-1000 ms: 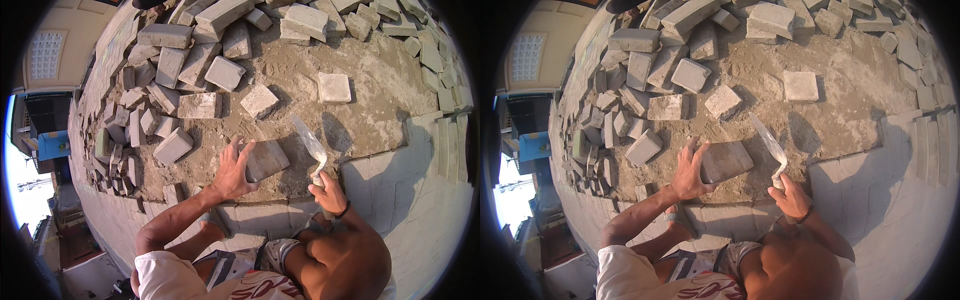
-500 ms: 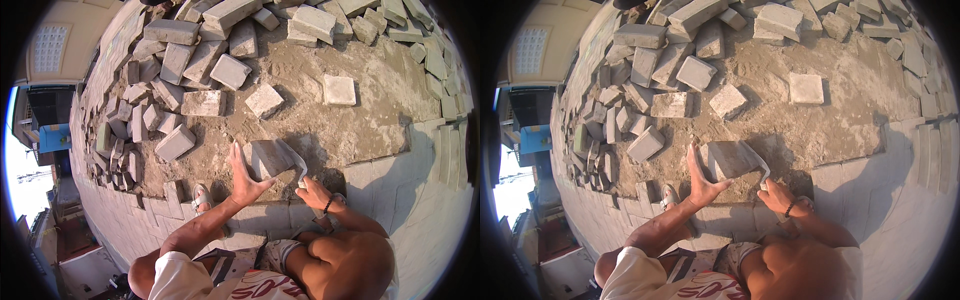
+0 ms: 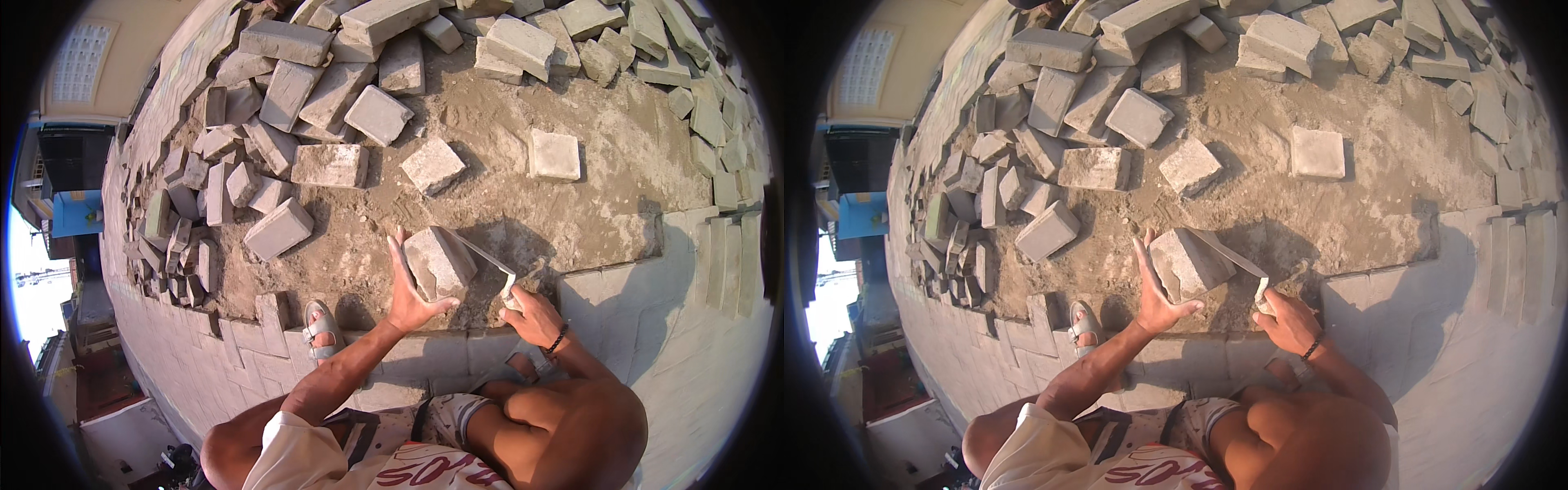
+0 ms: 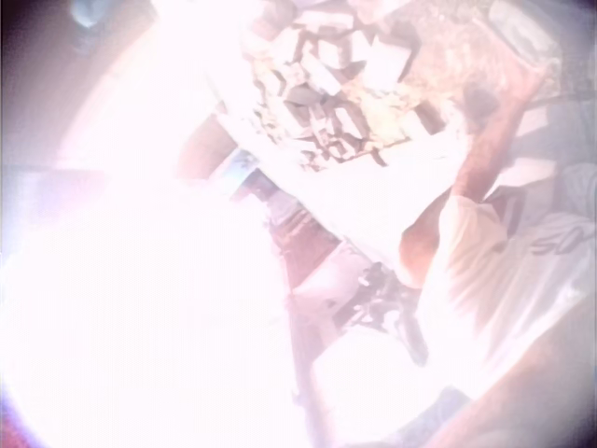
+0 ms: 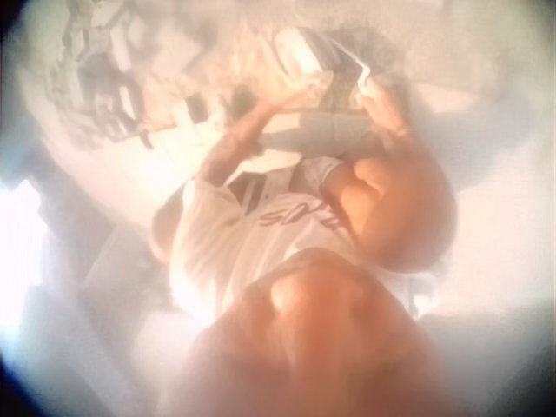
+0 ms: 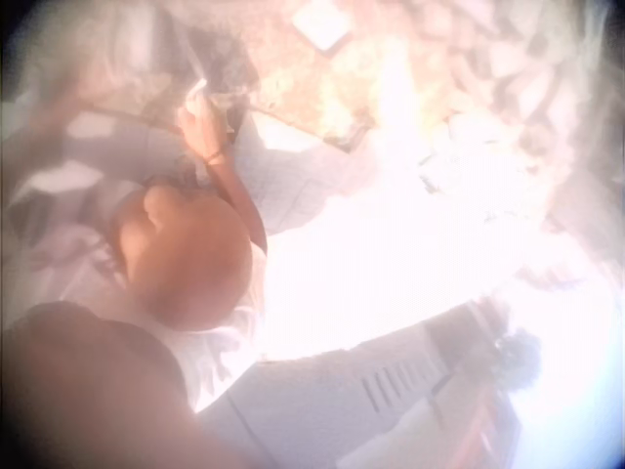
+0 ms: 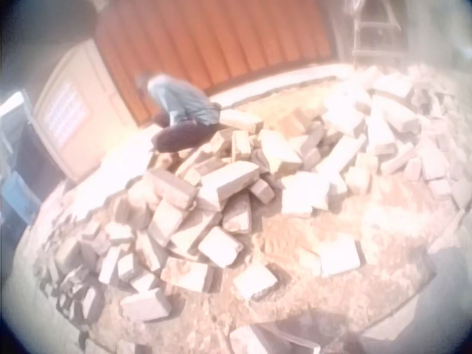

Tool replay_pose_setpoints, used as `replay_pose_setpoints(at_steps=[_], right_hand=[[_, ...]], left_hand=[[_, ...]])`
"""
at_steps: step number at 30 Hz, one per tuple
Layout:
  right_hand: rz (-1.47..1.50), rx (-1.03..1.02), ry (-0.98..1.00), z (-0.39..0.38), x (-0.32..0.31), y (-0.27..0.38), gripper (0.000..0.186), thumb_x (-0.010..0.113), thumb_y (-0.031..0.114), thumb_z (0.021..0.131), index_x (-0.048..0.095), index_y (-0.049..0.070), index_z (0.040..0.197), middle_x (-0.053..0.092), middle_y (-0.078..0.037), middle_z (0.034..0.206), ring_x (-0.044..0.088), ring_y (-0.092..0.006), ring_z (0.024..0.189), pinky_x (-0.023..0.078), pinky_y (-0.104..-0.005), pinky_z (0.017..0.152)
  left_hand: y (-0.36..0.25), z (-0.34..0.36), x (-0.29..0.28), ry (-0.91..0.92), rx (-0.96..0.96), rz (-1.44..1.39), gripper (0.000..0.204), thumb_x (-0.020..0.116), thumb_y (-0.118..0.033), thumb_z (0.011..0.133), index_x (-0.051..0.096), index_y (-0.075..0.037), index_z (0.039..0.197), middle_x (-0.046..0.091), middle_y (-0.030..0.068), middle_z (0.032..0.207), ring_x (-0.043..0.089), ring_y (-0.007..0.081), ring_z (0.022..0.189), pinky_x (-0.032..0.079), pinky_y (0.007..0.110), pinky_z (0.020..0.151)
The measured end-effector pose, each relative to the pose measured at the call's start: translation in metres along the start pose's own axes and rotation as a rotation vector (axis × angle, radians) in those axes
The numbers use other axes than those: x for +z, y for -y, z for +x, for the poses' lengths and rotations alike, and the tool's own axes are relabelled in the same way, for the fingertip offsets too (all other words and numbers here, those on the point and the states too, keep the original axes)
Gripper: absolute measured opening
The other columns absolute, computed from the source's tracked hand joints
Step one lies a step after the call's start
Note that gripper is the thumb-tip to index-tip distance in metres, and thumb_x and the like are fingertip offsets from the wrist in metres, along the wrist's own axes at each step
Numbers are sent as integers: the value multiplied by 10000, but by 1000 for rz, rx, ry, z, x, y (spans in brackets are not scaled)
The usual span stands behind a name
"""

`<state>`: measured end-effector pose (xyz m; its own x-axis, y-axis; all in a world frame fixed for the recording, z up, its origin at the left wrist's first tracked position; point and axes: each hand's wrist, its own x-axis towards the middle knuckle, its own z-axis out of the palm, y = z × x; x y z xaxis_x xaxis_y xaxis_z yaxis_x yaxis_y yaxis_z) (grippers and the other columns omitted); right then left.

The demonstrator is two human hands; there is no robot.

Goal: The person applies mortar to the underside of rectangular paving stones using a trowel and places them onto a prepared sand bed. The person repeats this process for multiple stones, arranging them in a pattern on the ground.

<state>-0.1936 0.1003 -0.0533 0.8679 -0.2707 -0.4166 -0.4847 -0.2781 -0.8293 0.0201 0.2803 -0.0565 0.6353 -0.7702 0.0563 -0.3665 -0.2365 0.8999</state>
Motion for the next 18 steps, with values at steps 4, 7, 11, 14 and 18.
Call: replay_pose_setpoints(at_steps=[4,7,11,14,18], right_hand=[[-31,-160,-138,-14,-50,24,279,672,196,841,569,9,1021,647,-197,864,624,-408,772,482,-461,667],[-229,-249,-162,-19,-75,44,238,691,182,812,597,10,946,636,-157,822,628,-373,699,495,-444,637],[-544,-261,-117,-22,-91,42,203,702,231,774,626,85,892,586,-86,771,643,-308,701,527,-415,627],[-697,-286,-83,-24,-96,43,197,705,245,756,634,110,880,567,-68,785,651,-294,714,537,-412,631],[-796,-300,-72,-16,-99,33,207,707,243,739,637,110,882,557,-79,796,657,-296,722,538,-417,630]], left_hand=[[-5,18,11,58,-17,-89,1536,854,-650,528,-124,26,1499,72,268,1566,181,387,1444,212,470,1163],[-6,34,14,92,46,27,1477,845,-642,542,-33,49,1509,141,273,1556,160,412,1450,178,467,1179],[-2,53,16,168,112,94,1353,817,-597,617,36,51,1513,179,278,1544,173,422,1446,162,455,1189],[3,69,19,218,68,55,1294,811,-582,628,106,51,1508,203,275,1539,204,404,1443,177,442,1191],[4,79,19,268,105,117,1251,815,-571,629,160,45,1500,251,273,1525,248,403,1427,197,447,1186]])
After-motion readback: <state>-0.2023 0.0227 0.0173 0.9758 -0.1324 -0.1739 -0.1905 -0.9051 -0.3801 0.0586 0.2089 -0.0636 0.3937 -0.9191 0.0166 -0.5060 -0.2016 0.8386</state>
